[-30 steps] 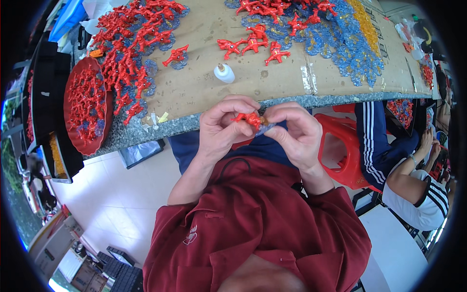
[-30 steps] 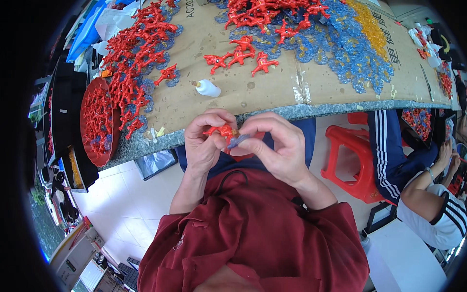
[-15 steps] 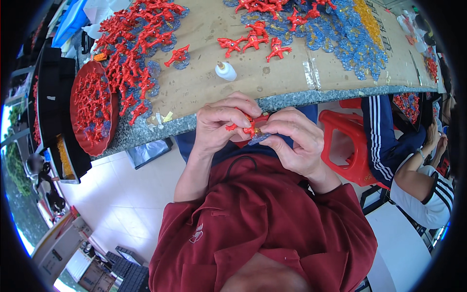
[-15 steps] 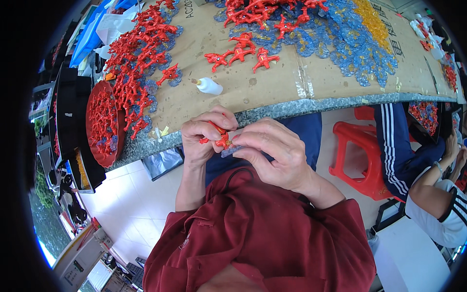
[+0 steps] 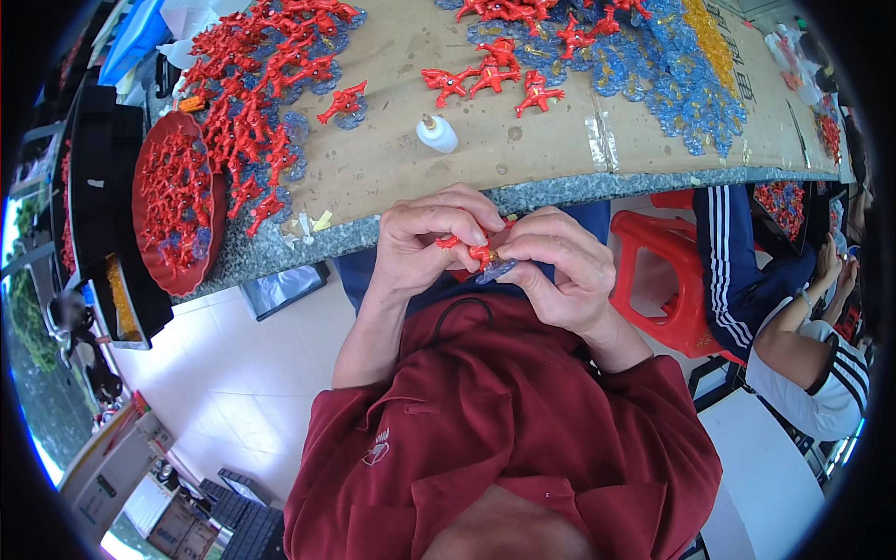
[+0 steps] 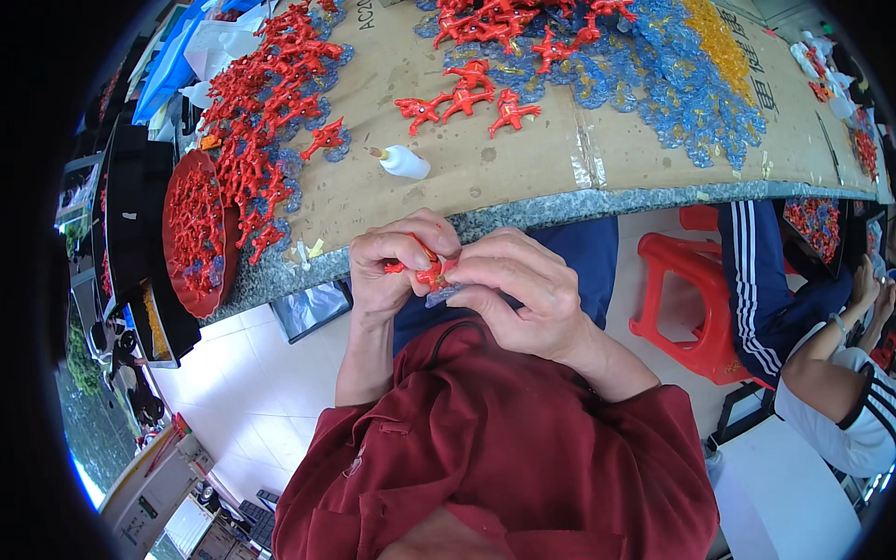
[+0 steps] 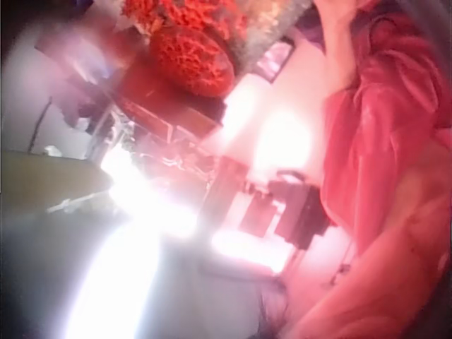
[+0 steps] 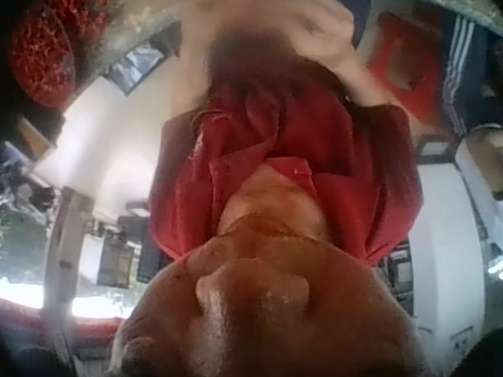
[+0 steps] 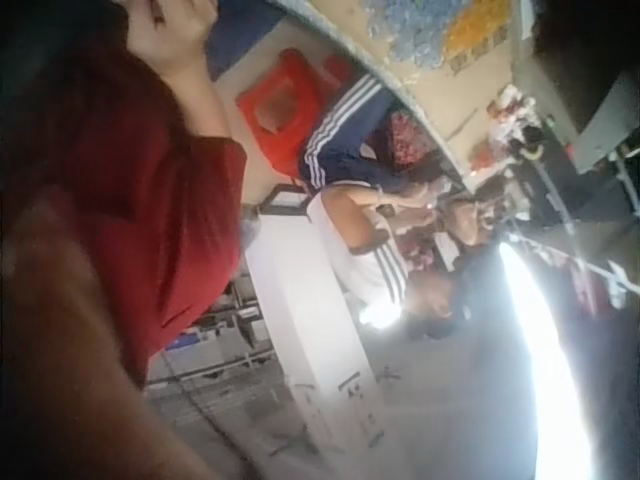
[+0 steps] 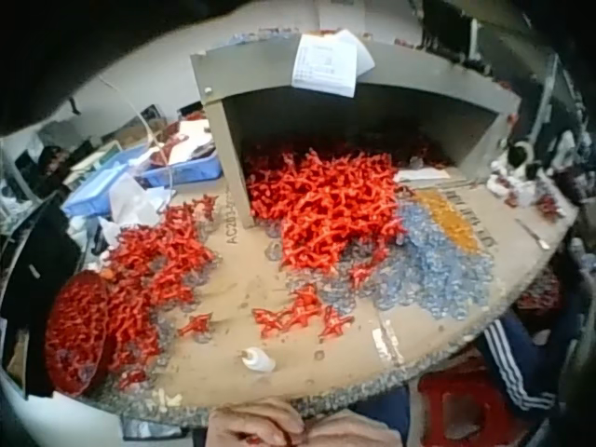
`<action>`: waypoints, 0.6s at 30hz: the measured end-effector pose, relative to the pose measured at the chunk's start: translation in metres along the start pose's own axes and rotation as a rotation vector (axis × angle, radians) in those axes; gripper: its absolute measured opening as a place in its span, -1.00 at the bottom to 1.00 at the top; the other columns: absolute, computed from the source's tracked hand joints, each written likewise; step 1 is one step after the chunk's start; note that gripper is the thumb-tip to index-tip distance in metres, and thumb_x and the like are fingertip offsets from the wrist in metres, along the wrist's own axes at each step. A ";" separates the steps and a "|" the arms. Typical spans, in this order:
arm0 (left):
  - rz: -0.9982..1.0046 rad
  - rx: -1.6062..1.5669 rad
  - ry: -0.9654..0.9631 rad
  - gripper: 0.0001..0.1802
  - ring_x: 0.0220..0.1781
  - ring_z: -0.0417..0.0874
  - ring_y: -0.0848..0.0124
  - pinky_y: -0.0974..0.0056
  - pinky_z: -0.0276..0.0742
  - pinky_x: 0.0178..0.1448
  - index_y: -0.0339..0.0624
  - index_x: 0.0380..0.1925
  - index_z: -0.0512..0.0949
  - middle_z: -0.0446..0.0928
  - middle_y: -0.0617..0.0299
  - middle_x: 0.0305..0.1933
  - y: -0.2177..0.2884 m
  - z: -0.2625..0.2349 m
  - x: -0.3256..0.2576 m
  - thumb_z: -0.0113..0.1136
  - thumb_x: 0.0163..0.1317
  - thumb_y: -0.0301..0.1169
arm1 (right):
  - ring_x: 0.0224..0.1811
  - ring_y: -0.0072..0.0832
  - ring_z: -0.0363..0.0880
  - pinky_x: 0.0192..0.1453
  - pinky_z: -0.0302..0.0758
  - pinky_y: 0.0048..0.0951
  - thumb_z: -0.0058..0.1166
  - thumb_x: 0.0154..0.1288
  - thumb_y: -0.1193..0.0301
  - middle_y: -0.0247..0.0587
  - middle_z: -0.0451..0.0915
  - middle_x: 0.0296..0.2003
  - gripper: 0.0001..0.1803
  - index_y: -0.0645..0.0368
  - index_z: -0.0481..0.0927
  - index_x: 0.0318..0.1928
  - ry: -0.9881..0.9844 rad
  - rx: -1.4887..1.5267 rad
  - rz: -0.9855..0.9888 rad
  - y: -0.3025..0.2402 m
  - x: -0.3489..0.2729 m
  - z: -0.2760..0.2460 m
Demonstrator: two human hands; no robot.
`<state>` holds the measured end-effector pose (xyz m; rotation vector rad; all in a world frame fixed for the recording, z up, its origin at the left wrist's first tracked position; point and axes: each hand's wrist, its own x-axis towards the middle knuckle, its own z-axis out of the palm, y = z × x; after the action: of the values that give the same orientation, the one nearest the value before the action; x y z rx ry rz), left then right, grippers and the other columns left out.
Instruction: The person applies glue from a glue bottle to small red plastic toy parts and sticks them together by hand on a work table.
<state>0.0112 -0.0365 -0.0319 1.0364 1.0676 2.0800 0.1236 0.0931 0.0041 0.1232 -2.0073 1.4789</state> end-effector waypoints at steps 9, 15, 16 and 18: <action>-0.105 1.073 0.431 -0.72 -0.30 0.54 0.38 0.33 0.50 -0.21 -0.23 -0.29 0.60 0.53 0.12 -0.27 0.051 -0.019 0.007 0.25 -0.10 -0.63 | -0.27 -0.36 0.55 -0.24 0.47 -0.47 0.29 -0.13 0.51 -0.15 0.54 -0.26 -0.61 0.23 0.55 -0.19 -0.012 -0.133 0.246 0.019 0.031 0.003; 0.079 1.693 0.357 -0.57 -0.20 0.44 0.24 0.21 0.36 -0.12 -0.12 -0.15 0.57 0.52 0.22 -0.19 0.049 -0.034 0.029 0.31 -0.16 -0.52 | -0.28 -0.42 0.53 -0.24 0.46 -0.51 0.26 -0.07 0.51 -0.18 0.55 -0.24 -0.56 0.22 0.51 -0.09 0.008 -0.477 0.020 0.053 0.052 0.030; 0.083 1.692 0.355 -0.57 -0.20 0.44 0.24 0.21 0.36 -0.12 -0.12 -0.15 0.57 0.52 0.22 -0.19 0.050 -0.030 0.034 0.31 -0.16 -0.52 | -0.28 -0.42 0.53 -0.24 0.46 -0.51 0.26 -0.07 0.51 -0.18 0.55 -0.24 -0.56 0.22 0.51 -0.09 0.010 -0.479 0.018 0.052 0.053 0.028; 0.209 1.795 0.330 -0.55 -0.10 0.42 0.23 0.19 0.30 -0.02 -0.09 -0.12 0.55 0.52 0.23 -0.14 0.050 -0.022 0.038 0.24 -0.15 -0.53 | -0.20 -0.24 0.52 -0.13 0.45 -0.36 0.23 -0.05 0.44 -0.12 0.55 -0.24 -0.61 0.24 0.51 -0.14 0.024 -0.327 0.077 0.052 0.050 0.026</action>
<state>-0.0342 -0.0418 0.0170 1.4523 3.2249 0.9217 0.0501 0.1027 -0.0158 -0.1090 -2.2247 1.1697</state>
